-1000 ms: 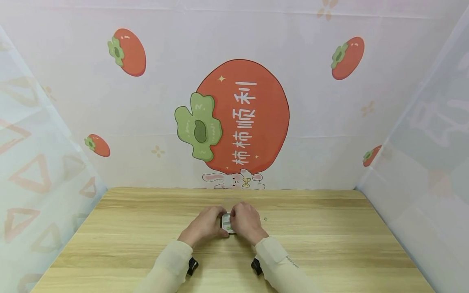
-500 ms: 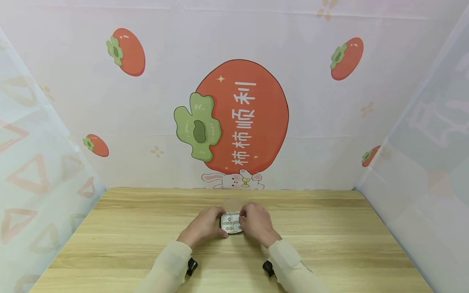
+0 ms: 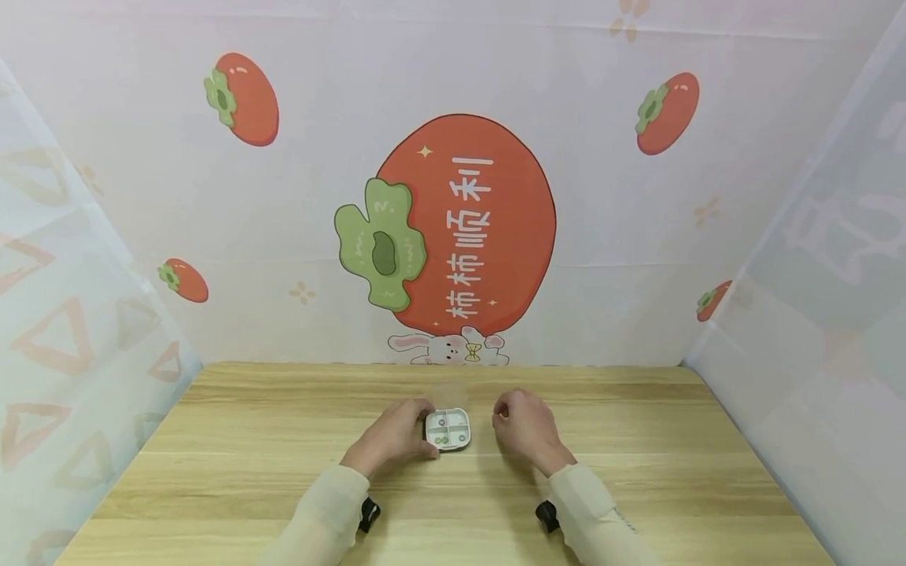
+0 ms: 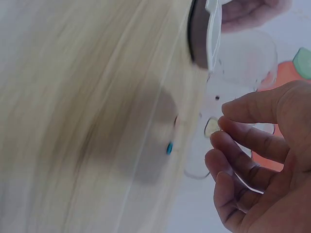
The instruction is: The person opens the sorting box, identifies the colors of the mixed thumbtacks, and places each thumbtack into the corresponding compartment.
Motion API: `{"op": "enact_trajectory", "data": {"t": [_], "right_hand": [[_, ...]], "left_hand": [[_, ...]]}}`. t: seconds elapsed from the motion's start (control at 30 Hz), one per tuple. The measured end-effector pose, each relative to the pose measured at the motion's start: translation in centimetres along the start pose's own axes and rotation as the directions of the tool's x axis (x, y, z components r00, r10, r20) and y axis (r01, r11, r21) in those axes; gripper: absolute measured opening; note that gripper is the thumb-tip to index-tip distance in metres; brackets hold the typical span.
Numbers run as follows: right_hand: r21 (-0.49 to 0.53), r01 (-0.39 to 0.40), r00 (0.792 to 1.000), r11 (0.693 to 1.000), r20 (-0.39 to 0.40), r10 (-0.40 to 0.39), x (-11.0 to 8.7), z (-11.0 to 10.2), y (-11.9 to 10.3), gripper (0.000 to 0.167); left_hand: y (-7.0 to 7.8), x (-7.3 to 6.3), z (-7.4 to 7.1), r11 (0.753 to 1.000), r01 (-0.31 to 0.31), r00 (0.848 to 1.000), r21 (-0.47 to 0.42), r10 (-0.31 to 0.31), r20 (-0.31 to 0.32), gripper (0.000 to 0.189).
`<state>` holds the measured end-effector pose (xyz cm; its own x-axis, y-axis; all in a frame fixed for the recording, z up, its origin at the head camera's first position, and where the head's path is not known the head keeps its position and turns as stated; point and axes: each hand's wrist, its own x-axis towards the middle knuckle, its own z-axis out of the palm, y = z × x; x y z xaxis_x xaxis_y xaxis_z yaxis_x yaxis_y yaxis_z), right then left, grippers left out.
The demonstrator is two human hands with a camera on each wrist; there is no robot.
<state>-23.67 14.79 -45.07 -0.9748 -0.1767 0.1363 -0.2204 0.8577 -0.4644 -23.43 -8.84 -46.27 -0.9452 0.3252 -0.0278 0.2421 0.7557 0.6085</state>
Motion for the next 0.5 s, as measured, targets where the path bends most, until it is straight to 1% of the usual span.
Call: {"op": "enact_trajectory", "data": {"t": [0.23,0.5], "right_hand": [[-0.009,-0.010,1.000,1.000,-0.017,0.010,-0.5,-0.5,2.2,0.005],[-0.004,0.001,1.000,1.000,-0.020,-0.001,-0.8,-0.5,3.2,0.006]], "left_hand": [[0.1,0.0,-0.1,1.000,0.004,1.000,-0.004,-0.004,0.011,0.064],[0.1,0.0,-0.1,1.000,0.005,1.000,-0.008,-0.005,0.009,0.064]]}}
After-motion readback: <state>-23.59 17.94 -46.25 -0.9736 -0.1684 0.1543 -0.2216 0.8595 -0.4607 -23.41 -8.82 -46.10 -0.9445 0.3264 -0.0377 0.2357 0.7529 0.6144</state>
